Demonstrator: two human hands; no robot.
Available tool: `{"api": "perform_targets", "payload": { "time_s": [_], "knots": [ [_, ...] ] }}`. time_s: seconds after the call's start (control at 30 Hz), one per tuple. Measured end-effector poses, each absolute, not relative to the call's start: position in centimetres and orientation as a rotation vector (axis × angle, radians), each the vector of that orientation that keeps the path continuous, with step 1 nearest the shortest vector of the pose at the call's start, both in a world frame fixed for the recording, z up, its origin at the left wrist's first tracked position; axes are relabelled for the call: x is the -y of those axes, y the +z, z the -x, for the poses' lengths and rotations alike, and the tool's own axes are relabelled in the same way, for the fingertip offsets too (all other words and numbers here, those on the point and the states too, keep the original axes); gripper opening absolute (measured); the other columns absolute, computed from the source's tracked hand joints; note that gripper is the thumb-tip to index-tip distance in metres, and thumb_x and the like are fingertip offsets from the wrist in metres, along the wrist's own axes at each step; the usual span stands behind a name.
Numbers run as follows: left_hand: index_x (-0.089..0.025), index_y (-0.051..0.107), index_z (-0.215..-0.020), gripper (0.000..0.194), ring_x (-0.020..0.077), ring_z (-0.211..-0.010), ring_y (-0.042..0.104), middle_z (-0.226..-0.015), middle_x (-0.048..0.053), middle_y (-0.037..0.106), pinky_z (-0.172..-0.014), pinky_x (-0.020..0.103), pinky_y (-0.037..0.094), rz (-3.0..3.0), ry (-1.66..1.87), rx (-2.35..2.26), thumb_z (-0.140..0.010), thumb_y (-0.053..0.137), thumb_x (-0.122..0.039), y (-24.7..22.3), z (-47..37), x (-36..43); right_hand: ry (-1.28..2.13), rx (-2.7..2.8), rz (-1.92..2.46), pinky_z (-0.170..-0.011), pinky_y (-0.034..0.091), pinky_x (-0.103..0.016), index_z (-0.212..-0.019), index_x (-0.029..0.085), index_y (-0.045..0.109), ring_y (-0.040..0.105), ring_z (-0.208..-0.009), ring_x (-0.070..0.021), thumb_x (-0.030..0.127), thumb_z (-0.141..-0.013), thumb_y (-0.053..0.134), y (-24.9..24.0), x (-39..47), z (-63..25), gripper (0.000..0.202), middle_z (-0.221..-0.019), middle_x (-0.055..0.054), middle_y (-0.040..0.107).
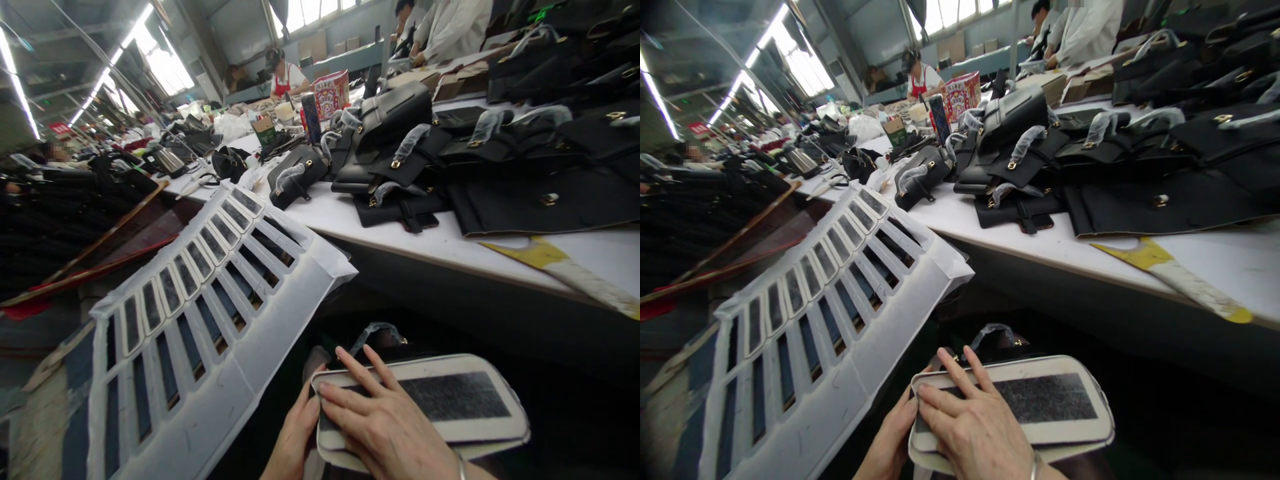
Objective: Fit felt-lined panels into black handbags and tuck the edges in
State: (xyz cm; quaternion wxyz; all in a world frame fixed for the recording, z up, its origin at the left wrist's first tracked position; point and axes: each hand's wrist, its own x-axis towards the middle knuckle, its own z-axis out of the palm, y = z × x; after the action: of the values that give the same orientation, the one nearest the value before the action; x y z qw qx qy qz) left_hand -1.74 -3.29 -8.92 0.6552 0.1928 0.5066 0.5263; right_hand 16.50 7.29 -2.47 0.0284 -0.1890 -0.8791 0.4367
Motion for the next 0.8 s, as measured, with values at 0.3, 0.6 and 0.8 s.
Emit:
{"api": "perform_targets", "payload": {
  "time_s": [0.3, 0.6, 0.8],
  "knots": [
    [-0.021, 0.051, -0.14, 0.059, 0.0318, -0.146, 0.023, -0.154, 0.009, 0.039, -0.122, 0.046, 0.012, -0.564, 1.33, -1.391, -0.09, 0.057, -0.052, -11.3, 0.6, 4.0, 1.235, 2.608, 0.6, -0.121, -0.01, -0.049, -0.132, 0.029, 0.057, 0.01, -0.149, -0.0246, 0.02, -0.092, 0.049, -4.4, -6.5, -16.1, 0.042, -0.144, 0.004, 0.053],
    [-0.036, 0.06, -0.13, 0.042, 0.0281, -0.144, 0.028, -0.146, -0.001, 0.05, -0.122, 0.044, 0.018, -0.28, 1.4, -0.908, -0.089, 0.063, -0.045, -8.9, -0.5, 4.0, 1.093, 2.629, 0.782, -0.121, -0.003, -0.054, -0.124, 0.028, 0.064, 0.021, -0.147, -0.0266, 0.016, -0.087, 0.051, -2.3, -5.5, -15.7, 0.041, -0.137, 0.001, 0.06],
    [-0.024, 0.068, -0.123, 0.051, 0.0305, -0.141, 0.036, -0.133, 0.007, 0.063, -0.121, 0.042, 0.019, -0.412, 1.418, -1.329, -0.08, 0.071, -0.051, -9.2, -0.3, 3.7, 1.345, 2.567, 0.657, -0.12, -0.007, -0.052, -0.127, 0.031, 0.06, 0.013, -0.149, -0.0234, 0.018, -0.089, 0.05, -2.1, -7.1, -16.6, 0.042, -0.14, 0.003, 0.058]
  ]
}}
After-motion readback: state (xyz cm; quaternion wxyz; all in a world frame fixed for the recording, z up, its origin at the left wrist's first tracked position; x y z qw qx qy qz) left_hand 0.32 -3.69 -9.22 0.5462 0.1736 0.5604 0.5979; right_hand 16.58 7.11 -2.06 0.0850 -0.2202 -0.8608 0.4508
